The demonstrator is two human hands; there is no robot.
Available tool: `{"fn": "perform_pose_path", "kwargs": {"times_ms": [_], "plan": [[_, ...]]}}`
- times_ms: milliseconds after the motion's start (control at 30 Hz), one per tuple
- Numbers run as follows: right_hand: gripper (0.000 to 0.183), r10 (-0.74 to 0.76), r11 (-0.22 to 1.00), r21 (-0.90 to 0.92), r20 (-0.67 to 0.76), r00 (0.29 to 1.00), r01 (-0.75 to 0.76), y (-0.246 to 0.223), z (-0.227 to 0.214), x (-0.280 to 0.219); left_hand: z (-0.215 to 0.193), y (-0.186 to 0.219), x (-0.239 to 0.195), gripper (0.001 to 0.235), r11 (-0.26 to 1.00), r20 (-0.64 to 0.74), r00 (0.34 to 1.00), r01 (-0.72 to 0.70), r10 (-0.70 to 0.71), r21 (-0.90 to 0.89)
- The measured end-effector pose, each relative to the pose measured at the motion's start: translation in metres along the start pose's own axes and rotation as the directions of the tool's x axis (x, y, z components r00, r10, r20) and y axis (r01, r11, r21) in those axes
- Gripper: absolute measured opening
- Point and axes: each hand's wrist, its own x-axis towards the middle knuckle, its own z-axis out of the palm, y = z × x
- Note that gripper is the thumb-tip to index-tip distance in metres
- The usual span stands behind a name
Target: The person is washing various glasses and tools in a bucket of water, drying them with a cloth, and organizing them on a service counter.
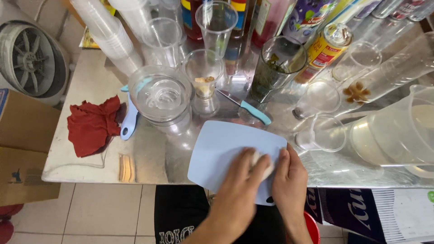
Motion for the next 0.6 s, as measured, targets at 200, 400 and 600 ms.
{"fn": "perform_pose_path", "kwargs": {"times_ms": [200, 400, 600], "plan": [[0.05, -0.034, 0.999, -0.022, -0.004, 0.999, 0.034, 0.002, 0.001, -0.001, -0.036, -0.038, 0.007, 0.065, 0.964, -0.029, 0.981, 0.193, -0.191, 0.183], [0.045, -0.057, 0.998, 0.008, -0.051, 0.997, 0.057, 0.011, 0.002, 0.003, 0.025, -0.01, 0.026, 0.045, 0.962, -0.218, 0.971, 0.148, -0.097, 0.229], [0.046, -0.148, 0.989, -0.021, -0.084, 0.985, 0.147, 0.056, 0.013, 0.021, 0.04, -0.022, -0.038, 0.043, 0.974, -0.154, 0.988, 0.025, 0.01, 0.227]]}}
